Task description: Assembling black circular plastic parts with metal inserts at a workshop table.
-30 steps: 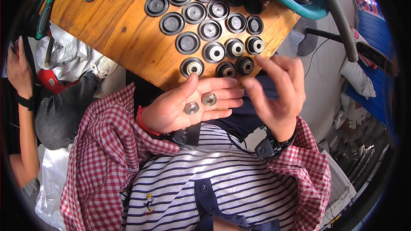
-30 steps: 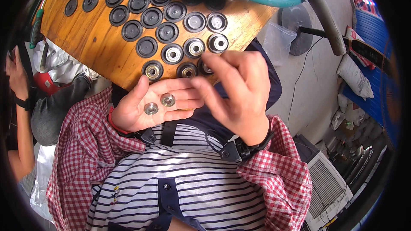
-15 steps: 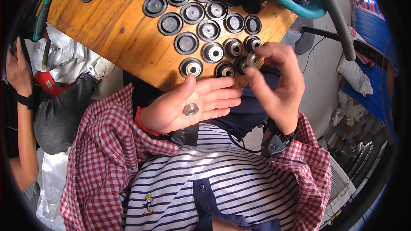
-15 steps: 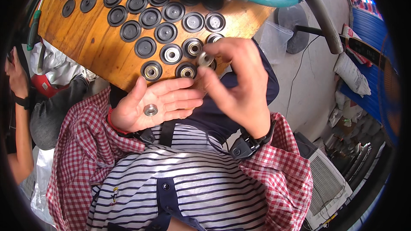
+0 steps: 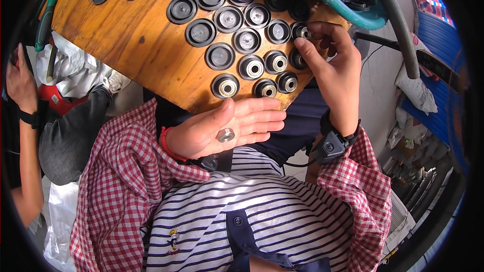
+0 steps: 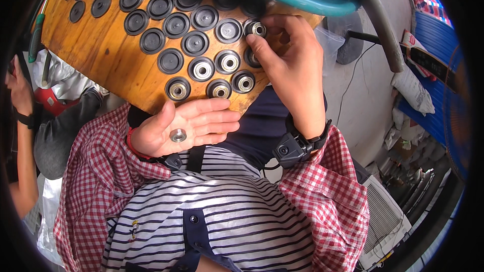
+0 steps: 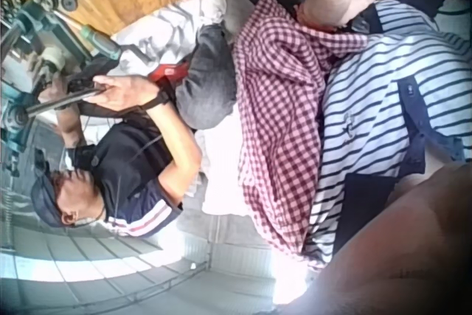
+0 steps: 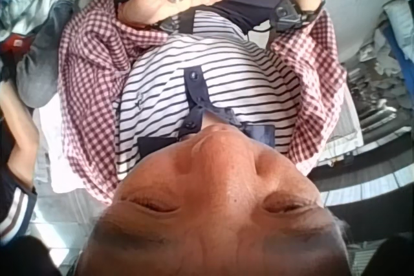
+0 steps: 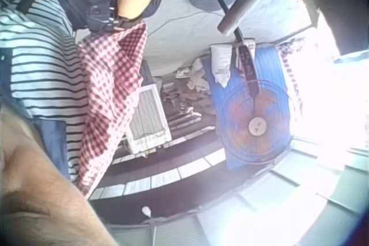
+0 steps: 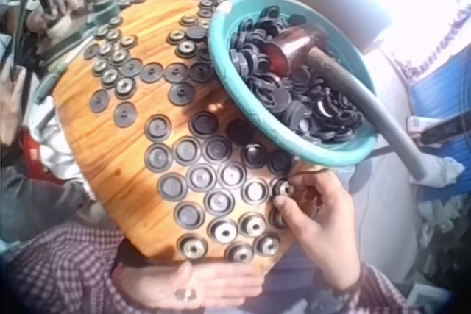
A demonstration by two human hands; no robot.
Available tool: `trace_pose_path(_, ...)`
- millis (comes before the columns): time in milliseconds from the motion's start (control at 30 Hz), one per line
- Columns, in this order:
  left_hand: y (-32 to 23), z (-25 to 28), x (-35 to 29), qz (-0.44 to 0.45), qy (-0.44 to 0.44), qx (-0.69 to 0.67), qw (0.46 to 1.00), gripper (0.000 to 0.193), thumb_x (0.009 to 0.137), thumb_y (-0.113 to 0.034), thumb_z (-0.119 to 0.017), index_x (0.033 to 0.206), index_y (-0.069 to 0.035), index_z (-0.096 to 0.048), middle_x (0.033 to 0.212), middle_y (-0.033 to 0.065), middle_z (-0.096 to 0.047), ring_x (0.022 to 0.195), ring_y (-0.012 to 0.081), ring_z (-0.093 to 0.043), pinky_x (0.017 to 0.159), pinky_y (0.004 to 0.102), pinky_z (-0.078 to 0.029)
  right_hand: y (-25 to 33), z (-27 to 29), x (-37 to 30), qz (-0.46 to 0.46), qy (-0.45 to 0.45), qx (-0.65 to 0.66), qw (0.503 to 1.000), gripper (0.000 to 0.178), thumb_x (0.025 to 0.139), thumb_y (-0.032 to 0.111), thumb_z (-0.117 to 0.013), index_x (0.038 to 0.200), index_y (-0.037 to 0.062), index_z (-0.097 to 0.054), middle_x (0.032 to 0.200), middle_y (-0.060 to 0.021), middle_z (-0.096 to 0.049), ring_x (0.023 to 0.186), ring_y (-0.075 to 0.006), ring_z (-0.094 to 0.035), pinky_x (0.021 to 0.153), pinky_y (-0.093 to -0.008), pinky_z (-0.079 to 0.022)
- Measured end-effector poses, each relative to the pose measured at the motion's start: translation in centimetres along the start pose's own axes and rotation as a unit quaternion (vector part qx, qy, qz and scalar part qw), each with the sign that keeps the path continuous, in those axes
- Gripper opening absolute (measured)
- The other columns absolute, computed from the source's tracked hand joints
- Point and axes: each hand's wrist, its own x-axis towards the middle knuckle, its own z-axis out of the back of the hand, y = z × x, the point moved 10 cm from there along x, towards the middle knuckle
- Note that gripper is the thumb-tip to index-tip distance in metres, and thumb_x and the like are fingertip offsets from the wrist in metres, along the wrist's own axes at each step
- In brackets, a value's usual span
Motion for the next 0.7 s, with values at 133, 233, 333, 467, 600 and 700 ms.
trace_pose_path(133, -0.1, -0.2, -0.1, -0.001, -0.001, 0.011, 1.0, 0.087, 0.094, -0.064, -0.021, 0.149, 0.002, -0.006, 0.153, 0.0245, -0.017, 0.143, 0.0346, -0.018, 0.115, 0.0447, -0.017, 0.1, 0.1, 0.1, -0.011, 0.003, 0.018, 1.0, 0.029, 0.075, 0.012, -0.076, 0.097, -0.003, -0.063, 0.084, -0.0109, -0.063, 0.068, -0.018, -0.06, 0.065, -0.0298, -0.05)
trace_pose_path(233, 0.0, -0.1, -0.2, -0.002, -0.005, 0.01, 1.0, 0.086, 0.095, -0.064, -0.021, 0.149, 0.002, -0.007, 0.153, 0.0245, -0.018, 0.143, 0.0343, -0.019, 0.115, 0.0445, -0.019, -0.6, -0.4, 0.1, -0.07, 0.014, 0.068, 0.995, 0.028, 0.076, 0.012, -0.077, 0.095, -0.0033, -0.062, 0.077, -0.0052, -0.061, 0.067, -0.0125, -0.055, 0.063, -0.0263, -0.046)
trace_pose_path(333, -0.1, 0.4, -0.1, -0.004, -0.022, 0.005, 1.0, 0.085, 0.095, -0.063, -0.021, 0.149, 0.002, -0.009, 0.152, 0.0245, -0.02, 0.142, 0.0339, -0.022, 0.114, 0.0445, -0.021, -1.3, -1.1, 0.4, -0.072, 0.029, 0.048, 0.996, 0.027, 0.078, 0.013, -0.077, 0.093, -0.0026, -0.062, 0.072, 0.0008, -0.058, 0.064, -0.0067, -0.049, 0.059, -0.0222, -0.042)
trace_pose_path(467, -0.4, 1.2, -0.4, -0.012, -0.069, -0.01, 0.998, 0.084, 0.095, -0.063, -0.021, 0.148, 0.003, -0.012, 0.15, 0.0248, -0.025, 0.141, 0.0339, -0.026, 0.113, 0.0447, -0.023, -1.4, -2.6, 1.2, -0.035, 0.074, -0.017, 0.997, 0.026, 0.078, 0.014, -0.076, 0.093, -0.0012, -0.061, 0.069, 0.0013, -0.056, 0.063, -0.0064, -0.049, 0.057, -0.0221, -0.042)
trace_pose_path(600, -0.4, 1.7, -0.2, -0.018, -0.083, -0.017, 0.996, 0.083, 0.096, -0.062, -0.019, 0.147, 0.004, -0.016, 0.149, 0.0252, -0.027, 0.14, 0.0344, -0.027, 0.113, 0.0445, -0.024, -3.1, -3.3, 1.3, -0.092, 0.107, 0.015, 0.99, 0.027, 0.079, 0.015, -0.076, 0.095, -0.001, -0.06, 0.072, 0.0003, -0.055, 0.067, -0.0069, -0.05, 0.06, -0.0231, -0.042)
trace_pose_path(700, 0.0, 2.1, 0.1, -0.004, -0.1, -0.048, 0.994, 0.083, 0.096, -0.062, -0.017, 0.146, 0.004, -0.018, 0.148, 0.0254, -0.029, 0.14, 0.0343, -0.028, 0.113, 0.0435, -0.024, -2.0, -2.6, 0.0, -0.039, 0.073, 0.012, 0.996, 0.029, 0.078, 0.015, -0.077, 0.094, -0.0007, -0.06, 0.079, -0.0018, -0.057, 0.071, -0.0083, -0.051, 0.062, -0.0243, -0.043)
